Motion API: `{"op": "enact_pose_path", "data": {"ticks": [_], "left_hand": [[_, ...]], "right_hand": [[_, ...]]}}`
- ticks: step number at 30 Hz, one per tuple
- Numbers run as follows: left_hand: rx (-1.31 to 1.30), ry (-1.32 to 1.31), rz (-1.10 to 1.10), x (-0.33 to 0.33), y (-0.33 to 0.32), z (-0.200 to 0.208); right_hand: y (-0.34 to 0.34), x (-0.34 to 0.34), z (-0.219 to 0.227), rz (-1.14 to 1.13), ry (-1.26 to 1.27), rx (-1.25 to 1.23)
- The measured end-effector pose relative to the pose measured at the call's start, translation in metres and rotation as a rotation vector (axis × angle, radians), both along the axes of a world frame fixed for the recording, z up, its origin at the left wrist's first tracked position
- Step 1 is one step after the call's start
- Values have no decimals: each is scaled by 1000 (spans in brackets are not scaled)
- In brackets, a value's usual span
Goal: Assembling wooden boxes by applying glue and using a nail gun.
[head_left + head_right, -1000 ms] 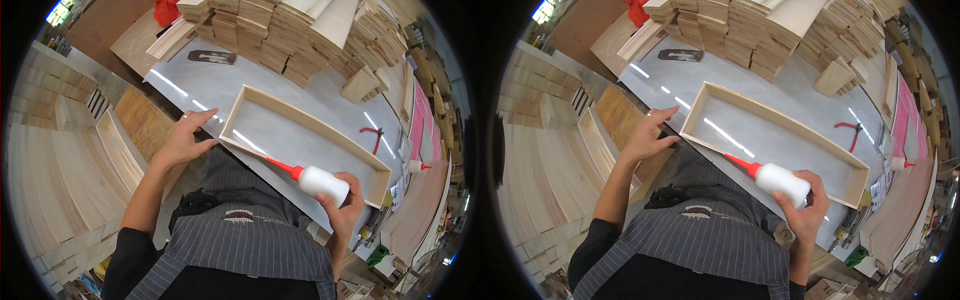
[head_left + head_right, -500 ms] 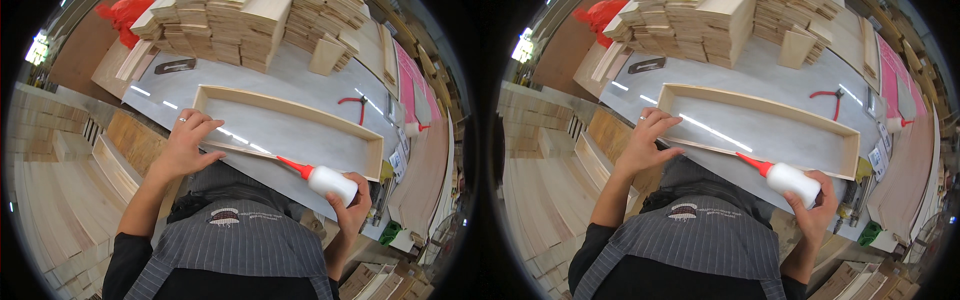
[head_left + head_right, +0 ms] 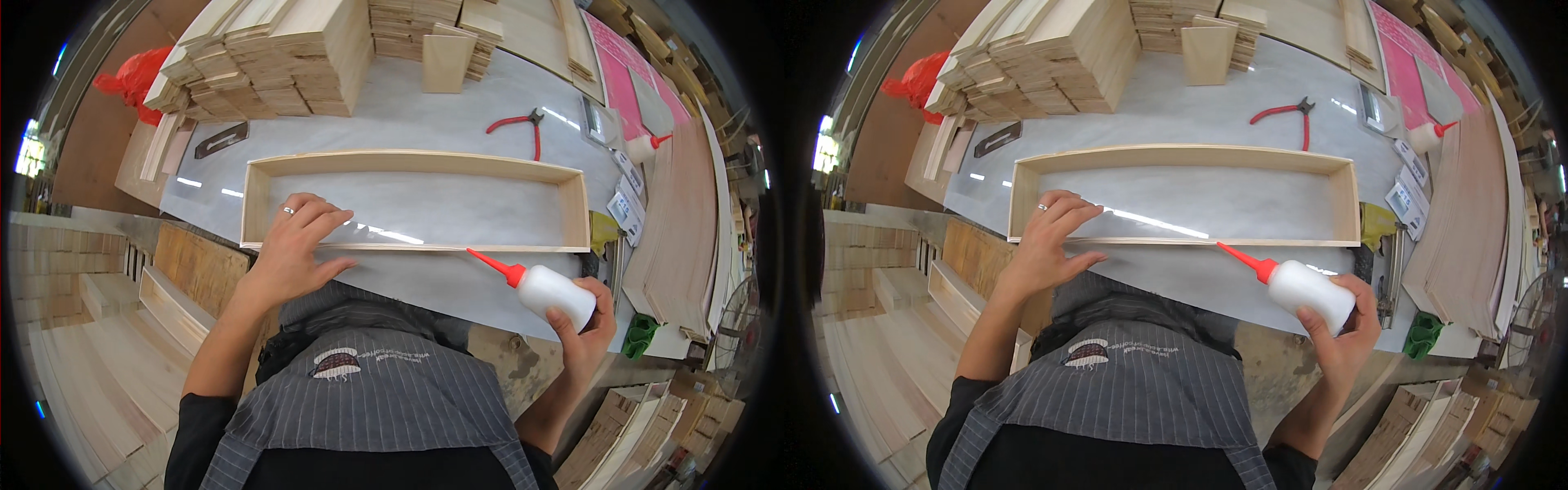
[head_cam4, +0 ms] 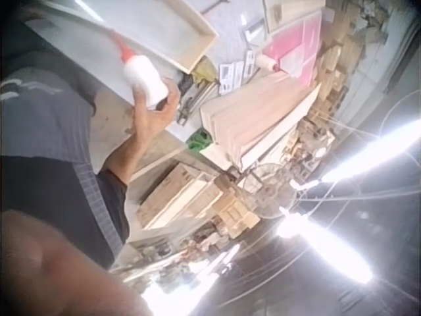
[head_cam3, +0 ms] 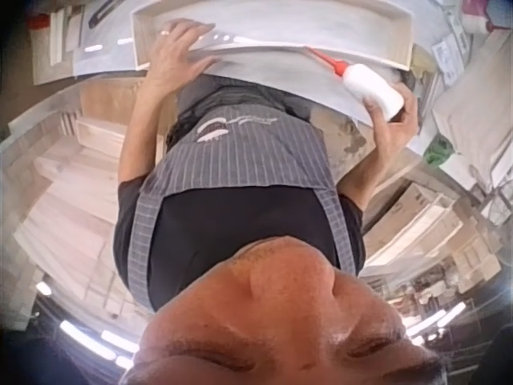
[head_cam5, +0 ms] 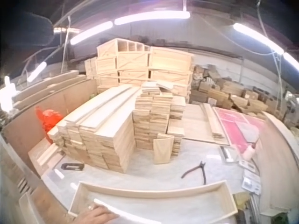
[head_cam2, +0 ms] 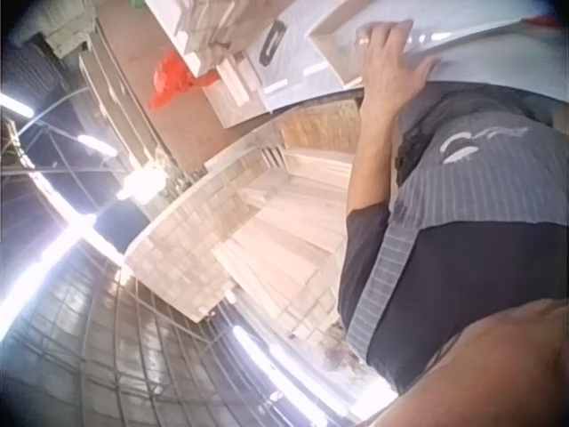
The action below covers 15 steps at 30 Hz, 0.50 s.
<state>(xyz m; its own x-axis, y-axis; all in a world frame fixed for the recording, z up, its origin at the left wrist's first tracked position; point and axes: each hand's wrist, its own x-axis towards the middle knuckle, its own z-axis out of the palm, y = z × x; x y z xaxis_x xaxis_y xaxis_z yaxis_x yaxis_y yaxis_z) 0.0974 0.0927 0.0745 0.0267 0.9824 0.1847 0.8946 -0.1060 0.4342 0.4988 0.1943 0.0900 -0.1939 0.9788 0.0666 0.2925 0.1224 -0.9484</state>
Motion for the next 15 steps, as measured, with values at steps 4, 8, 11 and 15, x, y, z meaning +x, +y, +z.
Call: {"op": "enact_pose_path", "data": {"ticks": [4,8,11,15], "left_hand": [[-16,2,-19,9,8,1],[-48,11,-35,16,14,0],[-53,21,-53,20,18,-1],[-69,29,-75,25,23,-4]], "right_hand": [[4,19,0,-39,-17,5],[7,30,2,-94,-23,45],[10,40,4,-121,-12,23],[15,55,4,-162,-2,34]]}}
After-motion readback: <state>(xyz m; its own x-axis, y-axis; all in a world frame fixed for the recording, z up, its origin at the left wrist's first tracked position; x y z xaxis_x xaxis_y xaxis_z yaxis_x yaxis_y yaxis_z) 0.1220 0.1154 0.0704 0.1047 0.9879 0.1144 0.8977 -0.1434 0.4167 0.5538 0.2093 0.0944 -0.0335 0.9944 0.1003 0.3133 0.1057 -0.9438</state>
